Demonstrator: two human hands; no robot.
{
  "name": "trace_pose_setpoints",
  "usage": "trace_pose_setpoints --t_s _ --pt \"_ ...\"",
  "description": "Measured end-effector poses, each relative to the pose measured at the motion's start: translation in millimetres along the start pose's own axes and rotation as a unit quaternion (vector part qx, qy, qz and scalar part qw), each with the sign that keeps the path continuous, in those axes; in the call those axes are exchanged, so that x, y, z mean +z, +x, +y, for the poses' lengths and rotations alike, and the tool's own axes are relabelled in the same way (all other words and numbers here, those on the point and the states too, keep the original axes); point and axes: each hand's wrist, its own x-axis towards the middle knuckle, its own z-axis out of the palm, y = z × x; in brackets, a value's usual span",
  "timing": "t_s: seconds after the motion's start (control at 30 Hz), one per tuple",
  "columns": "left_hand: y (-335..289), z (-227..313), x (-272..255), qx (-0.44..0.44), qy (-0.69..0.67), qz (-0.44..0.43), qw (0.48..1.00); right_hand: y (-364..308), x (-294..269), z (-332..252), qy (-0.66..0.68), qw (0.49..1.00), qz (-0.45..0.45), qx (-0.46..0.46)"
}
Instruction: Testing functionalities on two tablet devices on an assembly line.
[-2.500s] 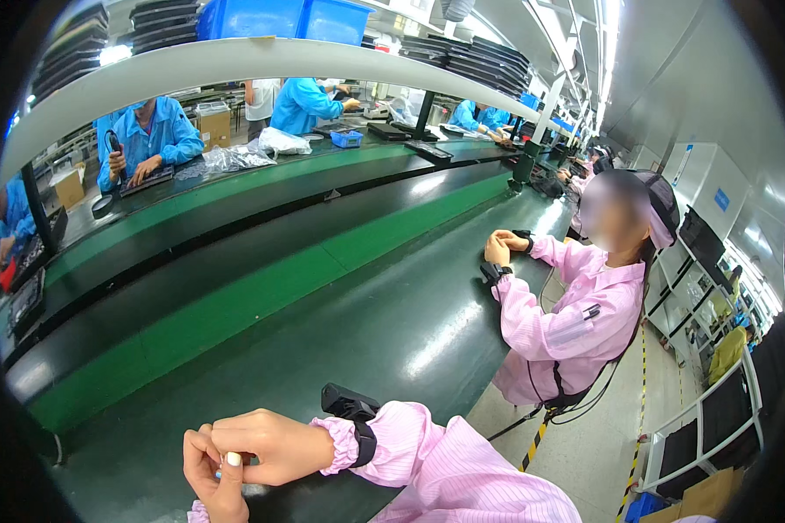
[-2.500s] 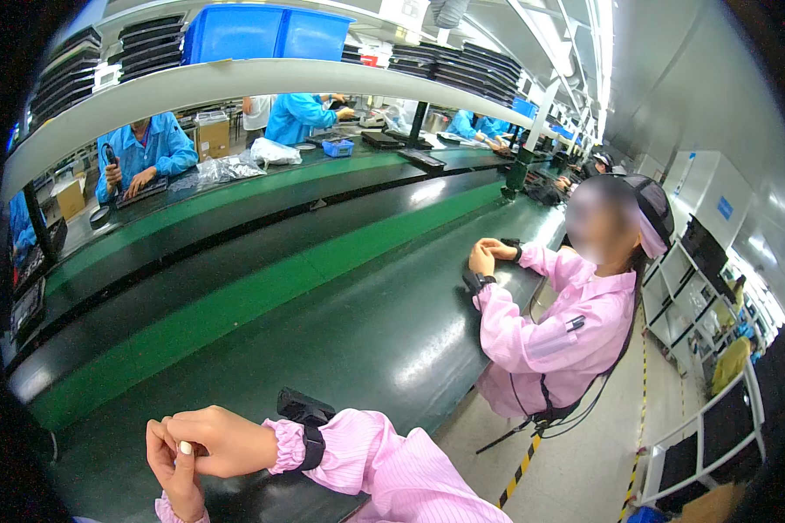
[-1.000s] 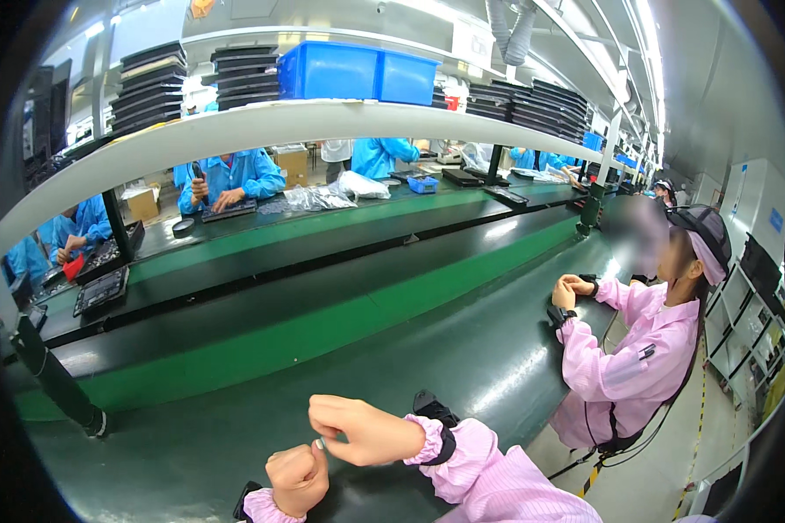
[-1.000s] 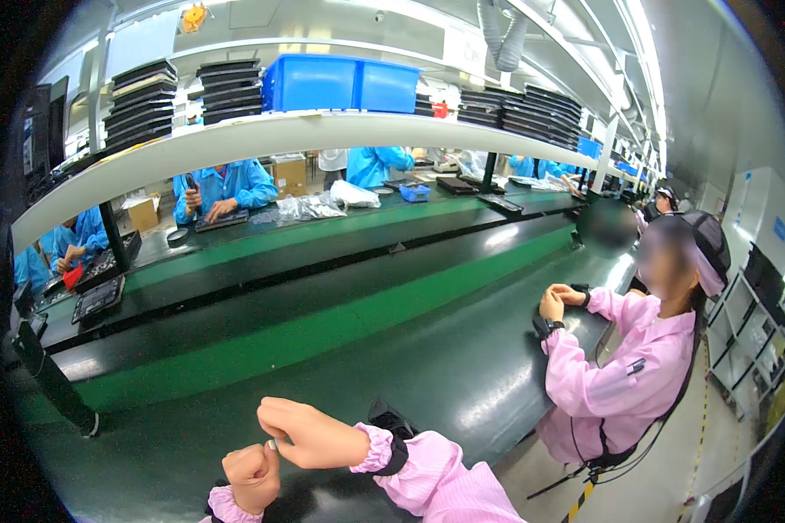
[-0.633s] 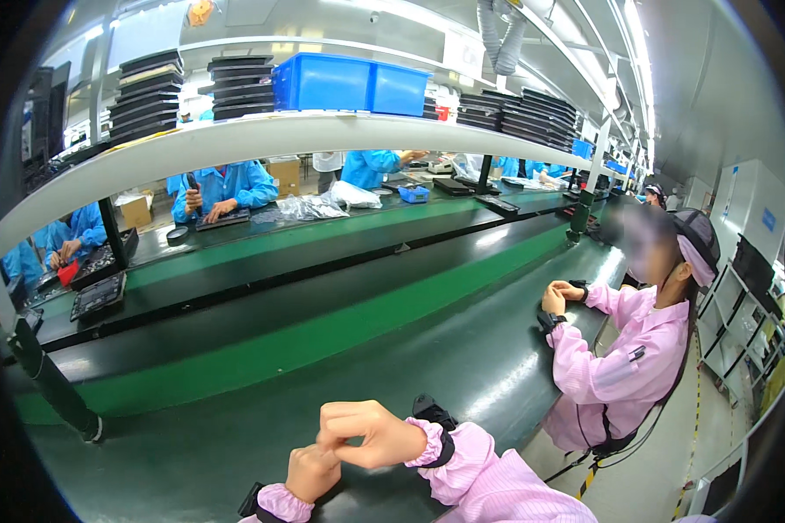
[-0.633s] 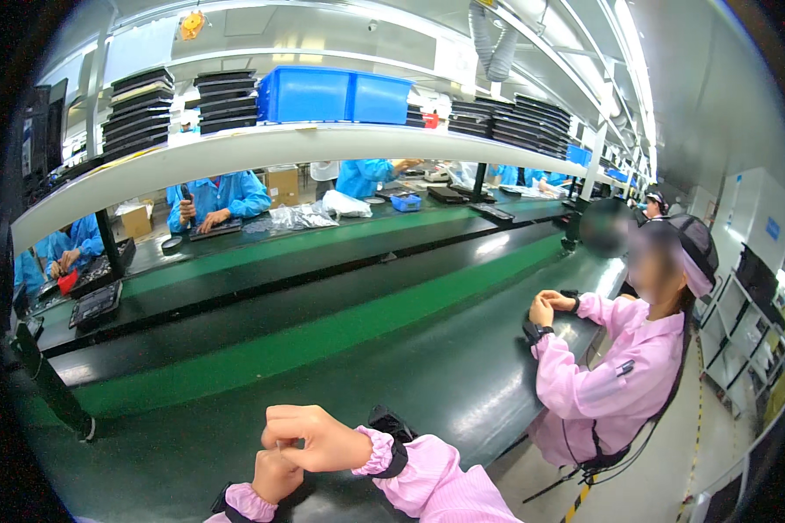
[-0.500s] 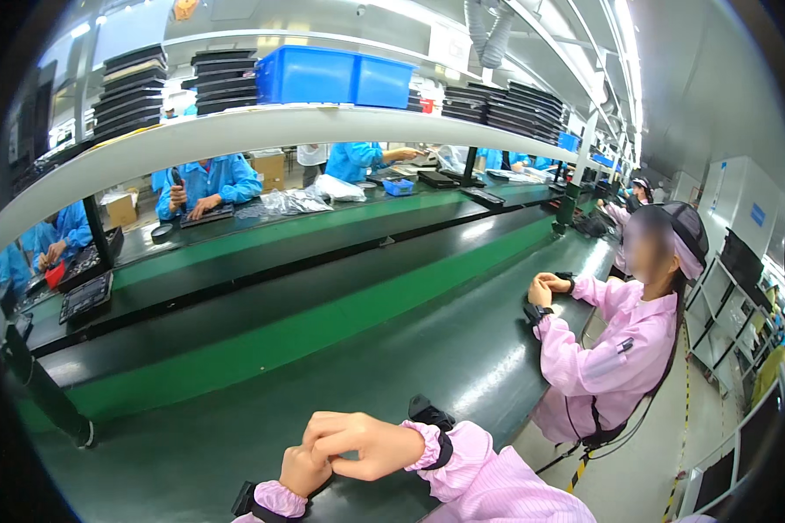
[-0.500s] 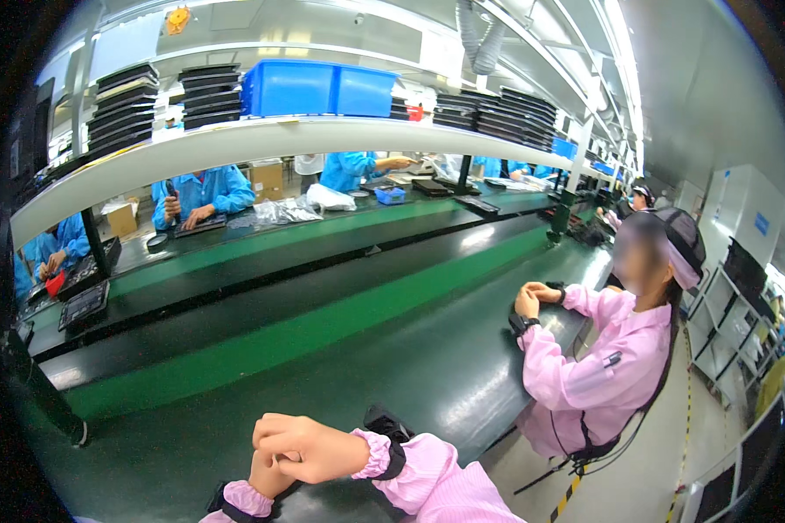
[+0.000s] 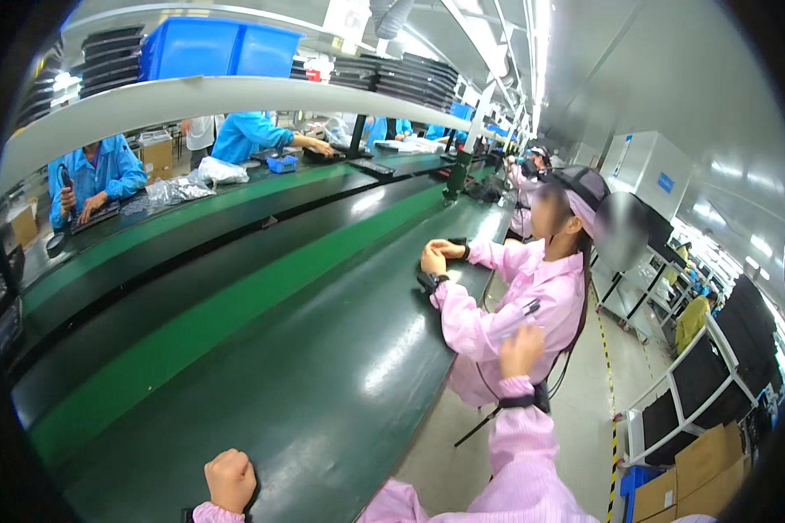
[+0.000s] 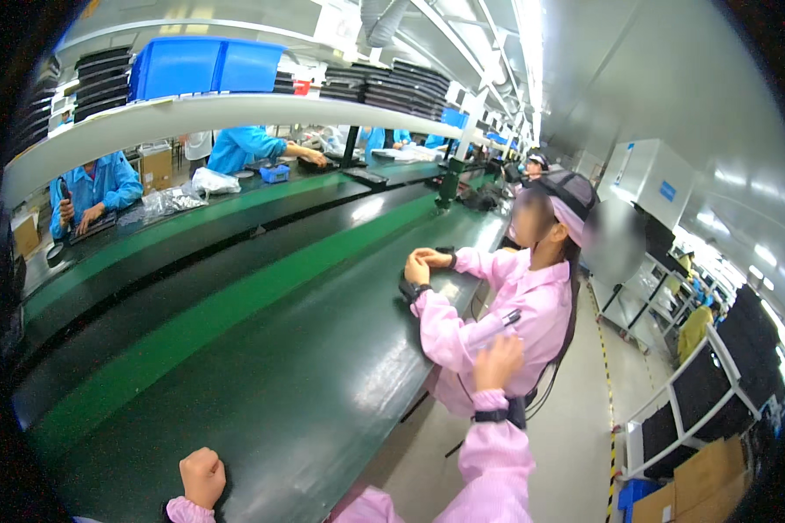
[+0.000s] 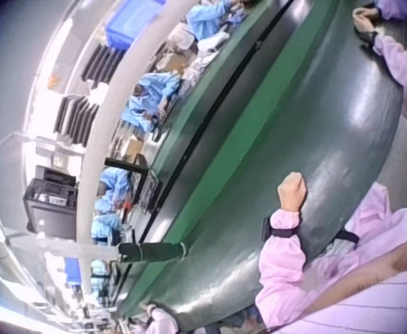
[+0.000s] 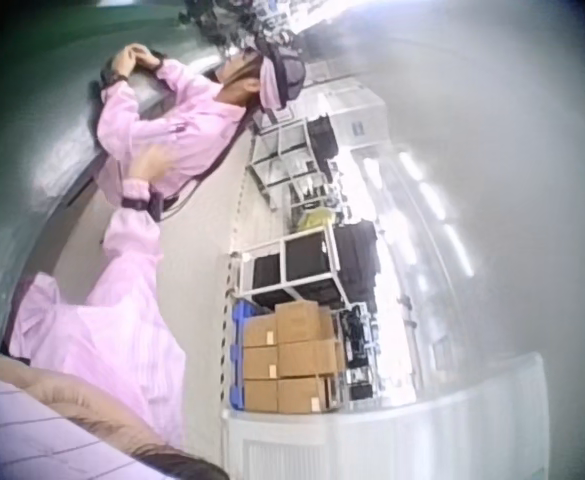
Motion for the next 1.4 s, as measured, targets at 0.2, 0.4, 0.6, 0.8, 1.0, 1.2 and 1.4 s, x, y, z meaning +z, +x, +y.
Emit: trace_pose_setpoints --t_s 0.2,0.4,0.6,0.8,1.0,1.2,1.4 --pt "-5 3 -2 -0.014 0.025 -0.023 0.999 -8 -47 -54 0.139 0.962 0.216 -0.093" --pt "0 -10 -6 0.059 0.067 -0.045 0.995 -48 -20 -114 0.292 0.81 -0.414 -0.297" --pt "7 -31 -20 0.079 0.108 -0.009 0.991 -71 -62 -229 0.292 0.715 -0.452 -0.447" --pt "18 -31 -38 0.062 0.139 0.005 0.988 -126 -55 -318 0.302 0.541 -0.55 -0.56" --pt "13 -56 -20 -0.046 0.119 0.081 0.989 -188 -4 -377 0.513 0.554 -0.417 -0.505" --pt "5 -35 -16 -0.09 0.054 0.065 0.992 -199 0 -372 0.629 0.558 -0.352 -0.411" --pt "6 -21 -15 -0.091 0.043 0.011 0.995 -206 -3 -365 0.631 0.553 -0.387 -0.383"
